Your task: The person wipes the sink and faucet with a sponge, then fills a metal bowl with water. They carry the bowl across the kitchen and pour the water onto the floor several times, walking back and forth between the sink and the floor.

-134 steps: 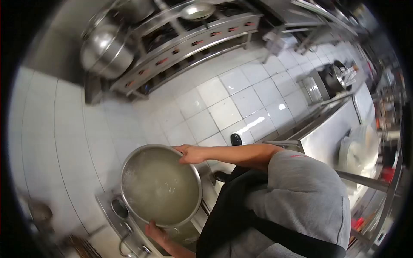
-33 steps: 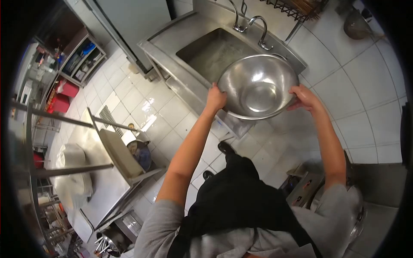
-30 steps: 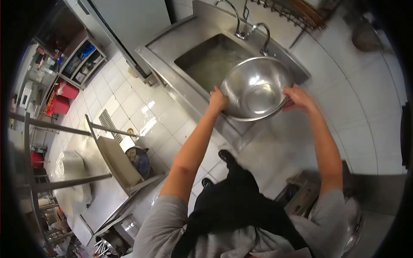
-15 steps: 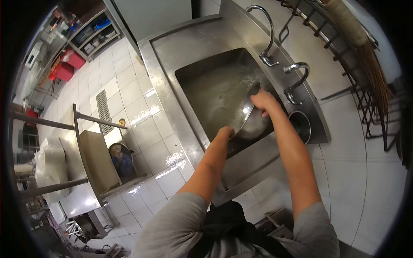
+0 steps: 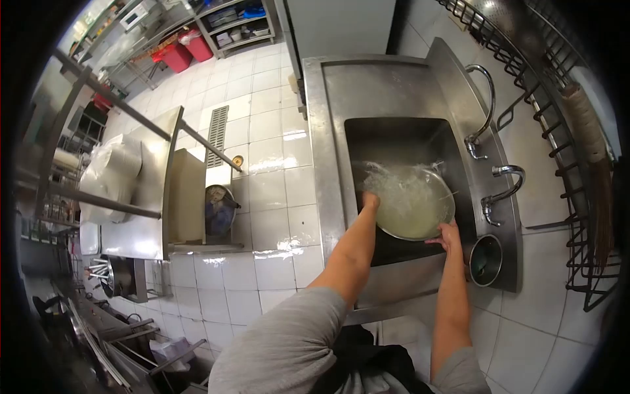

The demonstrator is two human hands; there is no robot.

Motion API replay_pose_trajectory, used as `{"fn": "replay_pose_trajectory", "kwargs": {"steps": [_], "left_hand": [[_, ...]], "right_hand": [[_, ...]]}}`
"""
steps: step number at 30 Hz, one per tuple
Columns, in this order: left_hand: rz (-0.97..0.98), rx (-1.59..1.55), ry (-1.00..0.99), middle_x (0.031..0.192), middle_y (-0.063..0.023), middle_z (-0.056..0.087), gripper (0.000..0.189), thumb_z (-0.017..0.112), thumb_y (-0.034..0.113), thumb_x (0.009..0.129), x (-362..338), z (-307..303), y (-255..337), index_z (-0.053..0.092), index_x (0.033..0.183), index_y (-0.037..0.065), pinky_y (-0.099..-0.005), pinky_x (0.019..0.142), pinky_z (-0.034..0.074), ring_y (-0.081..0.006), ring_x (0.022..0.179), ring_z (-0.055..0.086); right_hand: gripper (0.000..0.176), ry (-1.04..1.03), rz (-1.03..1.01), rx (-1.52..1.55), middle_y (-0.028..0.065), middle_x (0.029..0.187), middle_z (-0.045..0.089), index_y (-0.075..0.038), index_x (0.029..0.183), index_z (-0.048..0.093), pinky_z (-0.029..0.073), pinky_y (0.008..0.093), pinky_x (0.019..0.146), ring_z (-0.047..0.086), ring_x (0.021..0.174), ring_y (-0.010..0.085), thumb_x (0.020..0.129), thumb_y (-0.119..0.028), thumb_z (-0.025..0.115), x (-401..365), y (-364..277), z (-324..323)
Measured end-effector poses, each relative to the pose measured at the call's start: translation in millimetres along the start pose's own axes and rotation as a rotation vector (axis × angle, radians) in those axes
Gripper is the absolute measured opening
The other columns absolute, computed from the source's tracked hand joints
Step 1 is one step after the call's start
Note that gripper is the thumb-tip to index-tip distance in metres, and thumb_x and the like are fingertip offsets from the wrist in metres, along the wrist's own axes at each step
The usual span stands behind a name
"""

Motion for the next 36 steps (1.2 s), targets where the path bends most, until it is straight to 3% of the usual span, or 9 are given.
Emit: {"fn": "replay_pose_trajectory", "kwargs": {"steps": [6, 9, 12, 17, 21, 23, 25, 27, 36], "left_hand": [[0.116, -0.293, 0.305, 0.083, -0.0133, 0.069, 0.019, 0.055, 0.016, 0.080, -100, -189, 71, 0.069, 0.088, 0.007, -0.0418, 0.060, 0.050, -0.0312, 0.076, 0.066], [0.081, -0.502, 0.039, 0.117, -0.0272, 0.058, 0.041, 0.057, 0.006, 0.074, -124, -225, 121, 0.056, 0.114, -0.005, -0.0438, 0.096, 0.045, -0.0385, 0.108, 0.058], [0.063, -0.665, -0.116, 0.081, -0.0176, 0.066, 0.026, 0.055, -0.001, 0.067, -162, -278, 152, 0.065, 0.092, -0.003, -0.0401, 0.069, 0.050, -0.0273, 0.079, 0.065], [0.193, -0.908, -0.146, 0.058, -0.0071, 0.056, 0.010, 0.055, 0.000, 0.067, -204, -347, 157, 0.064, 0.071, -0.002, -0.0363, 0.050, 0.042, -0.0150, 0.056, 0.053], [0.135, -0.839, -0.161, 0.060, -0.0122, 0.057, 0.012, 0.059, 0.007, 0.068, -234, -407, 120, 0.059, 0.063, -0.004, -0.0378, 0.052, 0.042, -0.0172, 0.057, 0.053], [0.229, -0.530, 0.183, 0.061, -0.0196, 0.057, 0.019, 0.060, 0.011, 0.068, -247, -451, 85, 0.059, 0.066, -0.007, -0.0395, 0.057, 0.045, -0.0218, 0.061, 0.057], [0.291, -0.380, 0.011, 0.076, -0.0115, 0.066, 0.028, 0.066, 0.018, 0.076, -275, -487, 55, 0.065, 0.091, -0.005, -0.0346, 0.066, 0.049, -0.0173, 0.072, 0.061], [0.266, -0.580, -0.081, 0.081, -0.0128, 0.068, 0.033, 0.065, 0.020, 0.077, -329, -546, 18, 0.064, 0.100, -0.004, -0.0341, 0.069, 0.049, -0.0182, 0.075, 0.063], [0.067, -0.681, 0.332, 0.086, -0.0066, 0.067, 0.035, 0.057, 0.014, 0.080, -460, -692, -212, 0.060, 0.111, -0.002, -0.0286, 0.069, 0.048, -0.0098, 0.077, 0.058]], "right_hand": [[0.052, 0.001, -0.240, -0.053, 0.0099, 0.109, 0.058, -0.009, 0.129, 0.045, 0.056, 0.0405, 0.060, 0.061, 0.090, 0.0278, 0.079, -0.005, 0.055, -1, -9, -30], [0.047, 0.067, -0.319, 0.064, 0.0057, 0.108, 0.059, -0.009, 0.124, 0.048, 0.049, 0.0331, 0.071, 0.060, 0.090, 0.0215, 0.078, -0.009, 0.061, -13, -9, -50], [0.049, 0.070, -0.359, 0.004, 0.0070, 0.107, 0.058, -0.006, 0.128, 0.045, 0.049, 0.0337, 0.077, 0.058, 0.095, 0.0202, 0.081, -0.009, 0.060, -64, -48, -22], [0.043, -0.079, -0.557, -0.062, 0.0092, 0.113, 0.058, -0.001, 0.128, 0.043, 0.048, 0.0346, 0.084, 0.057, 0.100, 0.0194, 0.088, -0.008, 0.057, -87, -95, -23], [0.044, -0.162, -0.558, -0.084, 0.0091, 0.113, 0.058, -0.001, 0.130, 0.041, 0.046, 0.0326, 0.087, 0.057, 0.100, 0.0190, 0.088, -0.005, 0.054, -149, -120, 42], [0.051, -0.303, -0.560, -0.227, 0.0104, 0.120, 0.055, 0.000, 0.137, 0.036, 0.042, 0.0330, 0.094, 0.054, 0.105, 0.0178, 0.087, -0.002, 0.049, -161, -111, 61], [0.050, -0.365, -0.571, -0.246, 0.0107, 0.120, 0.054, 0.000, 0.135, 0.038, 0.042, 0.0331, 0.094, 0.054, 0.105, 0.0177, 0.086, -0.001, 0.048, -185, -94, 96], [0.053, -0.466, -0.430, -0.199, 0.0111, 0.120, 0.054, 0.000, 0.136, 0.036, 0.042, 0.0331, 0.094, 0.054, 0.104, 0.0179, 0.084, 0.001, 0.049, -214, -65, 151], [0.065, -0.809, -0.102, -0.195, 0.0096, 0.127, 0.052, -0.006, 0.141, 0.032, 0.038, 0.0364, 0.100, 0.050, 0.114, 0.0221, 0.081, 0.003, 0.054, -262, 150, 333]]}}
Point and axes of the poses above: each hand's wrist, its own x-axis towards the middle knuckle, its own z-axis out of the palm, y = z × x, the point moved 10 cm from there along x, towards the middle knuckle
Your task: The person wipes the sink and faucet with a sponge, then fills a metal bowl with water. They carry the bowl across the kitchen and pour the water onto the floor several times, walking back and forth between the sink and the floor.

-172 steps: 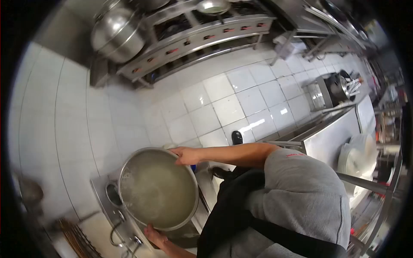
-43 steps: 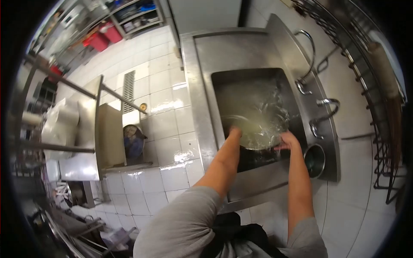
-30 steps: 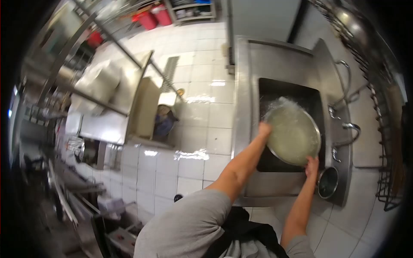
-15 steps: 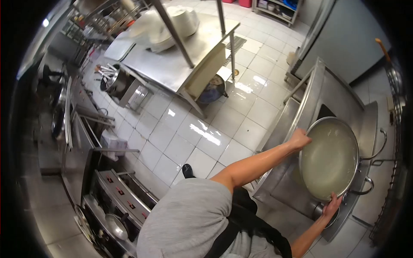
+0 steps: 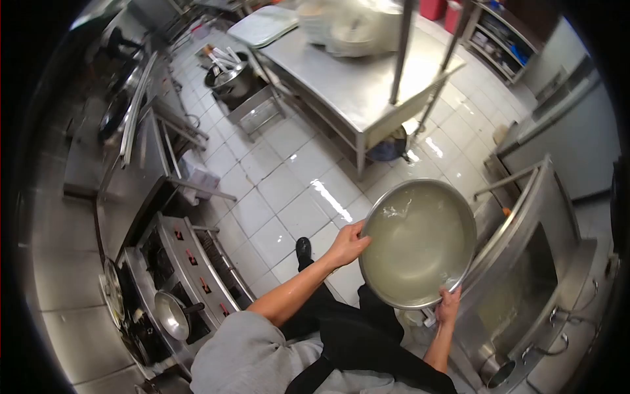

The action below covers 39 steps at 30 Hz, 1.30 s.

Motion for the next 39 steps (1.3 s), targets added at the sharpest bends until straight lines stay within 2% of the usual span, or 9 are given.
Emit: {"fn": "replay_pose_trajectory", "kwargs": {"steps": [3, 6, 7, 12, 15, 20, 29, 36, 39], "left_hand": [[0.015, 0.000, 0.142, 0.086, -0.0052, 0.067, 0.036, 0.057, 0.013, 0.082, -10, -60, -76, 0.059, 0.114, -0.002, -0.0269, 0.065, 0.047, -0.0076, 0.073, 0.056], [-0.376, 0.173, 0.126, 0.086, -0.0043, 0.067, 0.027, 0.058, 0.010, 0.083, -28, -104, -188, 0.063, 0.107, -0.003, -0.0233, 0.064, 0.047, -0.0064, 0.073, 0.057], [-0.230, -0.138, 0.246, 0.087, -0.0043, 0.067, 0.023, 0.057, 0.007, 0.084, -32, -113, -225, 0.064, 0.103, -0.004, -0.0238, 0.065, 0.047, -0.0070, 0.074, 0.057], [-0.496, -0.423, 0.406, 0.089, -0.0056, 0.067, 0.023, 0.057, 0.004, 0.083, -51, -153, -454, 0.065, 0.103, -0.004, -0.0243, 0.070, 0.048, -0.0092, 0.076, 0.059], [-0.593, -0.457, 0.595, 0.062, -0.0055, 0.056, 0.012, 0.061, 0.009, 0.076, -33, -207, -560, 0.060, 0.072, -0.003, -0.0298, 0.044, 0.038, -0.0127, 0.050, 0.047], [-0.601, -0.399, 0.708, 0.062, -0.0048, 0.055, 0.010, 0.059, 0.007, 0.075, 16, -325, -600, 0.058, 0.068, -0.001, -0.0320, 0.041, 0.035, -0.0134, 0.047, 0.045], [-0.228, -0.132, 0.837, 0.077, -0.0071, 0.066, 0.022, 0.058, 0.010, 0.080, 17, -429, -471, 0.066, 0.094, -0.005, -0.0278, 0.062, 0.046, -0.0098, 0.067, 0.054], [-0.270, 0.014, 0.738, 0.087, -0.0085, 0.068, 0.028, 0.059, 0.008, 0.081, -5, -318, -389, 0.061, 0.107, -0.004, -0.0303, 0.069, 0.048, -0.0144, 0.073, 0.058], [-0.241, 0.183, 0.721, 0.089, -0.0167, 0.060, 0.026, 0.065, 0.010, 0.079, -18, -225, -430, 0.059, 0.100, -0.003, -0.0362, 0.076, 0.046, -0.0305, 0.085, 0.059]], "right_hand": [[0.062, -0.057, 0.048, -0.118, 0.0106, 0.121, 0.054, -0.004, 0.136, 0.036, 0.041, 0.0354, 0.097, 0.054, 0.109, 0.0230, 0.077, 0.002, 0.055, 26, 64, 54], [0.064, -0.119, 0.137, -0.313, 0.0100, 0.120, 0.055, -0.003, 0.135, 0.038, 0.041, 0.0344, 0.097, 0.054, 0.109, 0.0222, 0.074, -0.001, 0.056, 57, 130, 75], [0.065, -0.185, 0.180, -0.506, 0.0094, 0.120, 0.055, -0.003, 0.135, 0.039, 0.042, 0.0336, 0.097, 0.054, 0.108, 0.0217, 0.072, -0.002, 0.057, 63, 150, 94], [0.059, -0.389, 0.318, -0.720, 0.0092, 0.112, 0.061, 0.000, 0.129, 0.046, 0.044, 0.0306, 0.092, 0.057, 0.102, 0.0202, 0.071, -0.003, 0.053, 132, 259, 184], [0.050, -0.520, 0.421, -0.861, 0.0099, 0.105, 0.062, 0.000, 0.125, 0.049, 0.050, 0.0333, 0.079, 0.059, 0.093, 0.0203, 0.075, -0.006, 0.052, 201, 352, 242], [0.049, -0.503, 0.566, -0.878, 0.0101, 0.093, 0.063, -0.005, 0.126, 0.048, 0.052, 0.0374, 0.058, 0.060, 0.079, 0.0211, 0.077, -0.006, 0.053, 267, 471, 329], [0.061, -0.587, 0.415, -0.426, 0.0104, 0.117, 0.059, -0.009, 0.139, 0.037, 0.052, 0.0366, 0.082, 0.059, 0.101, 0.0235, 0.080, 0.003, 0.050, 268, 522, 405], [0.060, -0.554, 0.171, -0.563, 0.0127, 0.120, 0.058, 0.000, 0.136, 0.038, 0.045, 0.0327, 0.093, 0.056, 0.107, 0.0217, 0.078, 0.005, 0.051, 241, 393, 310], [0.058, -0.455, 0.260, -0.636, 0.0114, 0.118, 0.058, 0.000, 0.134, 0.040, 0.045, 0.0317, 0.093, 0.056, 0.107, 0.0207, 0.077, 0.004, 0.052, 216, 331, 211]]}}
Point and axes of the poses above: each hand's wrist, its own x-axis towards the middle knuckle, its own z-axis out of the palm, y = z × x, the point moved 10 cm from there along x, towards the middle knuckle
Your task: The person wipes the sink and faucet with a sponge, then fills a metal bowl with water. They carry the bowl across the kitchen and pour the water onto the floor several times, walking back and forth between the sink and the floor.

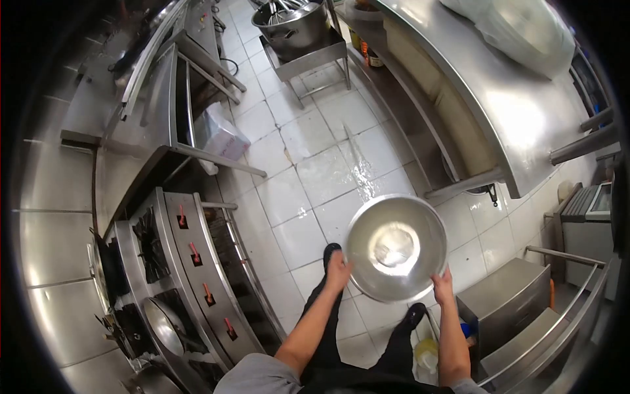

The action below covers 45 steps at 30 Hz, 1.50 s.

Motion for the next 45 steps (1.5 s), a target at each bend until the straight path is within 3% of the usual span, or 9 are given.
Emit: {"fn": "replay_pose_trajectory", "kwargs": {"steps": [8, 10, 13, 15, 21, 26, 27, 36, 45], "left_hand": [[-0.805, 0.006, -0.708, 0.115, -0.0265, 0.059, 0.054, 0.065, 0.022, 0.078, -245, 272, -87, 0.048, 0.125, 0.002, -0.0448, 0.092, 0.048, -0.0409, 0.103, 0.060], [-0.759, 0.116, -0.675, 0.105, -0.0253, 0.063, 0.041, 0.064, 0.022, 0.078, -248, 279, -64, 0.056, 0.108, -0.004, -0.0450, 0.073, 0.055, -0.0366, 0.100, 0.063], [-0.964, -0.078, -0.821, 0.117, -0.0272, 0.057, 0.046, 0.060, 0.023, 0.082, -223, 293, -86, 0.051, 0.120, -0.001, -0.0466, 0.089, 0.049, -0.0403, 0.110, 0.057], [-0.768, -0.054, -0.875, 0.122, -0.0218, 0.057, 0.039, 0.056, 0.027, 0.086, -163, 290, -118, 0.058, 0.116, 0.003, -0.0453, 0.093, 0.047, -0.0386, 0.112, 0.056], [-0.727, -0.604, -0.503, 0.071, -0.0127, 0.049, 0.012, 0.053, 0.015, 0.084, 218, 60, -265, 0.052, 0.079, 0.004, -0.0390, 0.052, 0.037, -0.0255, 0.059, 0.047], [-0.738, -0.759, -0.462, 0.048, -0.0075, 0.039, 0.026, 0.053, 0.013, 0.083, 295, -64, -179, 0.046, 0.059, 0.007, -0.0373, 0.033, 0.028, -0.0196, 0.035, 0.037], [-0.247, -0.517, -0.565, 0.048, -0.0064, 0.040, 0.029, 0.052, 0.018, 0.085, 304, -67, -159, 0.046, 0.058, 0.008, -0.0367, 0.034, 0.029, -0.0189, 0.035, 0.038], [-0.776, -0.641, -0.434, 0.082, -0.0117, 0.063, 0.031, 0.062, 0.011, 0.084, 29, -58, 5, 0.054, 0.111, -0.002, -0.0348, 0.041, 0.051, -0.0207, 0.061, 0.063], [-0.175, -0.225, -1.322, 0.089, -0.0142, 0.065, 0.040, 0.056, 0.019, 0.091, -209, 90, 318, 0.048, 0.125, -0.001, -0.0285, 0.049, 0.055, -0.0196, 0.059, 0.065]], "right_hand": [[0.064, 0.175, 0.270, -0.164, 0.0105, 0.123, 0.056, -0.001, 0.137, 0.039, 0.042, 0.0325, 0.097, 0.054, 0.112, 0.0223, 0.073, 0.004, 0.045, -167, -33, -169], [0.065, 0.106, 0.278, -0.179, 0.0104, 0.125, 0.055, -0.001, 0.137, 0.039, 0.041, 0.0321, 0.098, 0.053, 0.114, 0.0227, 0.072, 0.003, 0.043, -154, -55, -157], [0.059, 0.016, 0.512, -0.899, 0.0200, 0.128, 0.055, 0.002, 0.133, 0.045, 0.044, 0.0382, 0.095, 0.053, 0.117, 0.0284, 0.075, -0.008, 0.050, -74, -38, -158], [0.041, -0.042, 0.177, -1.168, 0.0211, 0.109, 0.060, -0.001, 0.121, 0.051, 0.047, 0.0392, 0.085, 0.058, 0.102, 0.0297, 0.082, -0.013, 0.048, 36, -44, -85], [0.028, -0.701, -0.697, -1.823, 0.0194, 0.094, 0.067, 0.000, 0.082, 0.068, 0.052, 0.0439, 0.075, 0.064, 0.085, 0.0359, 0.084, -0.020, 0.049, 327, -174, 500], [0.031, -0.500, -0.404, -1.682, 0.0179, 0.114, 0.064, -0.004, 0.100, 0.070, 0.048, 0.0517, 0.085, 0.059, 0.106, 0.0403, 0.074, -0.015, 0.057, 308, -307, 590], [0.032, -0.491, -0.476, -1.656, 0.0181, 0.117, 0.063, -0.004, 0.101, 0.069, 0.046, 0.0542, 0.086, 0.058, 0.108, 0.0419, 0.075, -0.016, 0.057, 294, -315, 579], [0.073, -0.150, -0.310, -0.796, 0.0222, 0.121, 0.055, -0.001, 0.141, 0.032, 0.041, 0.0400, 0.099, 0.053, 0.114, 0.0333, 0.075, -0.016, 0.060, -6, -345, 180], [0.069, 0.415, -0.073, 0.107, 0.0089, 0.122, 0.056, -0.003, 0.136, 0.040, 0.042, 0.0302, 0.094, 0.054, 0.108, 0.0189, 0.070, 0.002, 0.056, -398, -281, -192]]}}
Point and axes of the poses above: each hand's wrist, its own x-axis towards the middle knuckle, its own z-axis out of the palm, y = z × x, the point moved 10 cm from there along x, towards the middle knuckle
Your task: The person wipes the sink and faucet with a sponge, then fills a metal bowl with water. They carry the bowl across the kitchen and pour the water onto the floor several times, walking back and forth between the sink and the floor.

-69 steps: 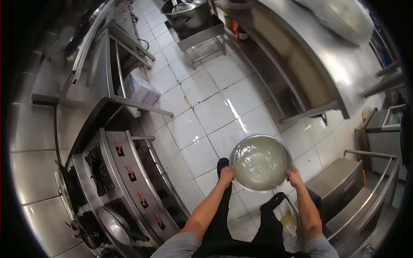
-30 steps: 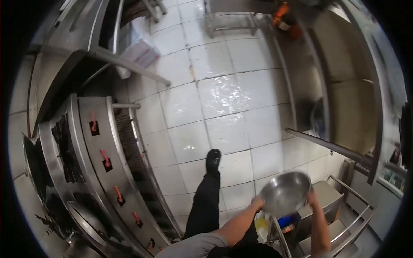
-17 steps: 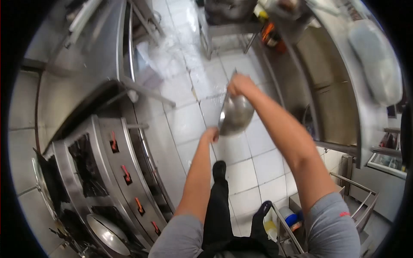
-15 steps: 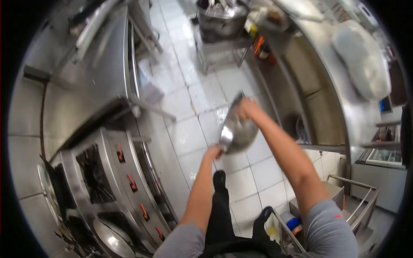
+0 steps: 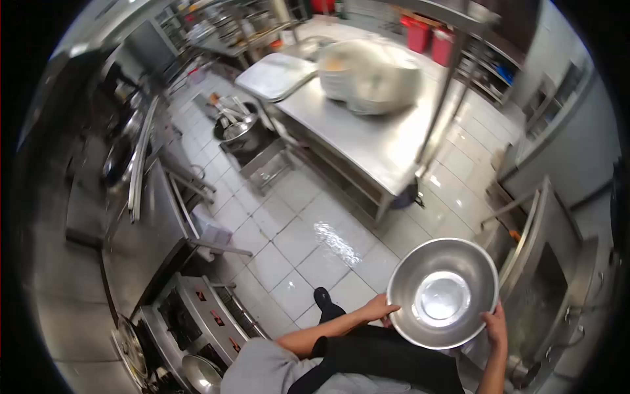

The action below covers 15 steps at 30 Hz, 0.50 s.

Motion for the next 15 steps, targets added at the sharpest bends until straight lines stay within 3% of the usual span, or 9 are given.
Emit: {"fn": "replay_pose_trajectory", "kwargs": {"steps": [4, 5, 6, 7, 9, 11, 12, 13, 15], "left_hand": [[0.097, 0.265, -0.221, 0.081, -0.0147, 0.066, 0.039, 0.056, 0.024, 0.089, 55, 140, 95, 0.054, 0.118, -0.002, -0.0298, 0.045, 0.054, -0.0198, 0.054, 0.064], [0.153, 0.259, -0.242, 0.069, -0.0155, 0.064, 0.029, 0.055, 0.016, 0.083, 76, 172, 103, 0.057, 0.102, -0.006, -0.0330, 0.041, 0.054, -0.0204, 0.050, 0.063], [-0.006, 0.386, -0.347, 0.084, -0.0156, 0.067, 0.040, 0.055, 0.025, 0.086, 80, 205, 112, 0.057, 0.118, 0.001, -0.0322, 0.052, 0.055, -0.0213, 0.063, 0.066], [0.137, 0.411, -0.312, 0.094, -0.0188, 0.066, 0.040, 0.053, 0.025, 0.086, 130, 226, 84, 0.057, 0.117, 0.000, -0.0381, 0.072, 0.055, -0.0274, 0.083, 0.067], [0.244, 0.548, -0.205, 0.110, -0.0273, 0.060, 0.055, 0.057, 0.028, 0.086, 167, 268, 101, 0.043, 0.128, -0.004, -0.0433, 0.092, 0.046, -0.0385, 0.105, 0.059], [0.200, 0.729, -0.071, 0.121, -0.0326, 0.053, 0.074, 0.060, 0.033, 0.086, 186, 296, 121, 0.026, 0.138, -0.007, -0.0458, 0.097, 0.041, -0.0438, 0.114, 0.052], [0.207, 0.771, -0.025, 0.129, -0.0343, 0.046, 0.077, 0.060, 0.034, 0.085, 192, 308, 131, 0.025, 0.139, -0.008, -0.0451, 0.103, 0.037, -0.0440, 0.122, 0.046], [0.480, 0.924, 0.043, 0.128, -0.0368, 0.045, 0.087, 0.061, 0.034, 0.084, 225, 324, 119, 0.015, 0.141, -0.014, -0.0442, 0.101, 0.040, -0.0445, 0.119, 0.048], [0.519, 0.878, -0.141, 0.136, -0.0351, 0.038, 0.082, 0.061, 0.033, 0.085, 233, 357, 127, 0.021, 0.140, -0.014, -0.0411, 0.107, 0.033, -0.0413, 0.129, 0.039]], "right_hand": [[0.069, 0.275, 0.026, 0.119, 0.0077, 0.123, 0.054, -0.003, 0.139, 0.037, 0.040, 0.0299, 0.096, 0.053, 0.108, 0.0187, 0.072, -0.002, 0.054, -97, 30, -154], [0.068, 0.338, 0.010, 0.151, 0.0078, 0.124, 0.053, -0.003, 0.139, 0.037, 0.039, 0.0303, 0.097, 0.052, 0.109, 0.0188, 0.074, -0.004, 0.053, -114, 50, -197], [0.068, 0.332, 0.028, 0.146, 0.0078, 0.124, 0.053, -0.003, 0.139, 0.037, 0.039, 0.0303, 0.097, 0.052, 0.109, 0.0188, 0.074, -0.004, 0.053, -127, 70, -227], [0.063, 0.389, -0.009, 0.143, 0.0074, 0.122, 0.054, -0.003, 0.138, 0.037, 0.040, 0.0311, 0.095, 0.052, 0.108, 0.0186, 0.077, -0.006, 0.053, -144, 85, -259], [0.059, 0.481, -0.028, 0.155, 0.0071, 0.119, 0.054, -0.003, 0.137, 0.037, 0.041, 0.0320, 0.094, 0.052, 0.107, 0.0185, 0.080, -0.008, 0.052, -173, 112, -295], [0.065, 0.583, 0.017, 0.298, 0.0090, 0.130, 0.048, -0.003, 0.142, 0.033, 0.037, 0.0340, 0.099, 0.047, 0.116, 0.0195, 0.079, -0.010, 0.050, -183, 131, -305], [0.065, 0.645, 0.050, 0.327, 0.0105, 0.129, 0.048, -0.004, 0.142, 0.032, 0.042, 0.0347, 0.090, 0.049, 0.113, 0.0212, 0.080, -0.012, 0.051, -191, 140, -310], [0.065, 0.698, 0.084, 0.331, 0.0121, 0.128, 0.048, -0.005, 0.142, 0.031, 0.047, 0.0354, 0.081, 0.051, 0.110, 0.0230, 0.081, -0.014, 0.052, -193, 140, -310], [0.066, 0.823, 0.144, 0.347, 0.0151, 0.126, 0.049, -0.007, 0.142, 0.028, 0.056, 0.0368, 0.062, 0.056, 0.104, 0.0264, 0.082, -0.018, 0.054, -198, 144, -314]]}}
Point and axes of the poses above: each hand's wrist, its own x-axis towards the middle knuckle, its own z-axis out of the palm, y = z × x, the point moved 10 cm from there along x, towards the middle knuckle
